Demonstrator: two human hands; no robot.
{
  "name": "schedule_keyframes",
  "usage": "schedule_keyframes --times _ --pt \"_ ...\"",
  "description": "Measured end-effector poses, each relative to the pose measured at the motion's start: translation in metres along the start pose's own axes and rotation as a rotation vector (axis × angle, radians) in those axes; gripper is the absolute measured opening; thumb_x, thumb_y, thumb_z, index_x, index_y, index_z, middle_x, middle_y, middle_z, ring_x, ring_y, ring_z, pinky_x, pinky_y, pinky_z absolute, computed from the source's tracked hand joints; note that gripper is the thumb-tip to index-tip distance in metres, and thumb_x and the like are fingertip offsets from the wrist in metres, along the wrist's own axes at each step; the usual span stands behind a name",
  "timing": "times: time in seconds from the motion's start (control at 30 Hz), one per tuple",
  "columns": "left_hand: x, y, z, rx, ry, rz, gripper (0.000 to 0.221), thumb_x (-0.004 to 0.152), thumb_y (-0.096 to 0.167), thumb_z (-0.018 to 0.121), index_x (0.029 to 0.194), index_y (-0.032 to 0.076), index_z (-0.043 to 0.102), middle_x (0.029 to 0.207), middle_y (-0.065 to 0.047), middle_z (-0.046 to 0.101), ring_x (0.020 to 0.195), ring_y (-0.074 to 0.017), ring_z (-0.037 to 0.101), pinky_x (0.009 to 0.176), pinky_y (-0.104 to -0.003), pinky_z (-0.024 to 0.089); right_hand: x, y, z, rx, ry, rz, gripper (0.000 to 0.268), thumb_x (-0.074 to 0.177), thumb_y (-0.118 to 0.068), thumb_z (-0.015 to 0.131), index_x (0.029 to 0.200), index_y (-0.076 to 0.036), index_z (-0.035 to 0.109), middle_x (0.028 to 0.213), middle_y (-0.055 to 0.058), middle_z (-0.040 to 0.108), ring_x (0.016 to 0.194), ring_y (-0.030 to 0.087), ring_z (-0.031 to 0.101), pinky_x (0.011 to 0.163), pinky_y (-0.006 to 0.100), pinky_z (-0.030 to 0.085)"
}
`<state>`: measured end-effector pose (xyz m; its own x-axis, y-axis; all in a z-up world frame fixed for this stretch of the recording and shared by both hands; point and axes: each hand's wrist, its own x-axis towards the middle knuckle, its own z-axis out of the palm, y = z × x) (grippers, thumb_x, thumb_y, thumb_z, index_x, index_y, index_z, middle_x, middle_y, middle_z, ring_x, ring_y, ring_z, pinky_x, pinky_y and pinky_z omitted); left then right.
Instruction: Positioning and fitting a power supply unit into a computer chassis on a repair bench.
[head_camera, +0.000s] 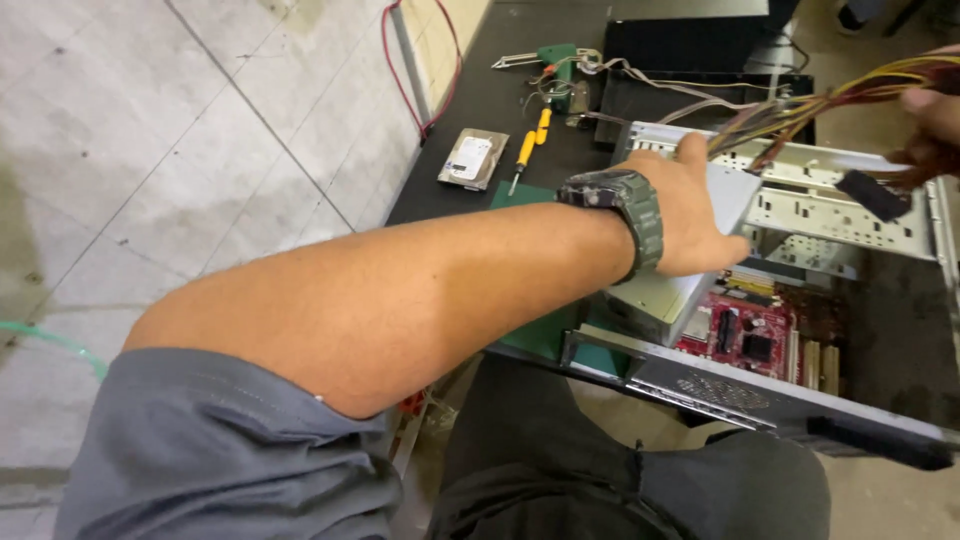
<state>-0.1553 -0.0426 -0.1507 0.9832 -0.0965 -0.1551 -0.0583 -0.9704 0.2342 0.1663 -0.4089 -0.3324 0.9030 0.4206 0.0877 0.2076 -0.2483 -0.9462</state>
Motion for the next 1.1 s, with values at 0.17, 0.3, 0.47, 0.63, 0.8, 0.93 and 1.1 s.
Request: schedule_keyframes --times 0.17,0.3,0.47,0.63,0.8,0.93,1.1 --pt "-0.025 0.013 -0.034 -0.130 -0.239 -0.213 0.106 0.079 0.062 0.061 0.164 0.018 0.015 0.139 -0.016 0.053 0.115 -0.0307 0.065 0.083 -0.042 0.063 -0.106 -0.170 0.138 -0.127 0.203 -0.206 0.021 0.128 -0.001 0.057 0.145 0.007 0.045 0.107 0.020 0.053 0.075 0.030 0.061 0.061 0.039 0.059" --pt "-0.008 0.010 -0.015 -0.039 -0.283 -0.217 0.109 0.081 0.067 0.054 0.164 0.013 0.009 0.149 -0.026 0.039 0.127 -0.0396 0.056 0.102 -0.050 0.052 -0.111 -0.171 0.157 0.032 0.251 -0.122 0.017 0.120 -0.009 0.065 0.133 -0.003 0.056 0.100 0.008 0.056 0.070 0.017 0.057 0.056 0.032 0.059" --pt "0.005 0.019 -0.001 0.091 -0.416 -0.270 0.106 0.088 0.072 0.043 0.164 0.011 0.003 0.156 -0.024 0.022 0.131 -0.0376 0.052 0.108 -0.050 0.047 -0.119 -0.169 0.175 0.116 0.300 0.003 0.011 0.113 -0.010 0.061 0.124 -0.010 0.059 0.090 0.002 0.056 0.067 0.013 0.055 0.057 0.032 0.055" --pt "0.001 0.032 0.004 0.066 -0.357 -0.299 0.104 0.086 0.062 0.058 0.164 0.011 0.012 0.158 -0.019 0.024 0.137 -0.0382 0.044 0.106 -0.047 0.050 -0.120 -0.171 0.184 0.079 0.305 0.026 0.013 0.111 -0.010 0.061 0.124 -0.006 0.061 0.090 0.004 0.058 0.060 0.012 0.053 0.051 0.027 0.052" --pt "0.007 0.025 0.040 0.160 -0.277 -0.292 0.113 0.087 0.064 0.058 0.164 0.002 0.003 0.154 -0.026 0.024 0.134 -0.0340 0.045 0.093 -0.045 0.056 -0.125 -0.181 0.186 0.061 0.280 0.064 0.015 0.109 -0.011 0.060 0.124 -0.008 0.061 0.085 0.002 0.056 0.060 0.011 0.053 0.051 0.027 0.051" --pt "0.010 0.014 0.067 0.180 -0.141 -0.284 0.108 0.087 0.066 0.062 0.162 0.005 0.014 0.148 -0.028 0.032 0.111 -0.0371 0.062 0.082 -0.046 0.059 -0.138 -0.210 0.195 -0.045 0.237 0.166 0.024 0.109 -0.018 0.061 0.132 -0.010 0.060 0.087 0.003 0.062 0.066 0.014 0.057 0.065 0.032 0.053" --pt "0.019 0.008 0.098 0.268 -0.051 -0.327 0.110 0.081 0.069 0.069 0.155 0.001 0.023 0.136 -0.028 0.039 0.094 -0.0334 0.066 0.071 -0.045 0.061 -0.138 -0.216 0.202 -0.179 0.194 0.186 0.023 0.108 -0.025 0.058 0.129 -0.017 0.062 0.070 0.006 0.062 0.061 0.016 0.058 0.062 0.035 0.045"
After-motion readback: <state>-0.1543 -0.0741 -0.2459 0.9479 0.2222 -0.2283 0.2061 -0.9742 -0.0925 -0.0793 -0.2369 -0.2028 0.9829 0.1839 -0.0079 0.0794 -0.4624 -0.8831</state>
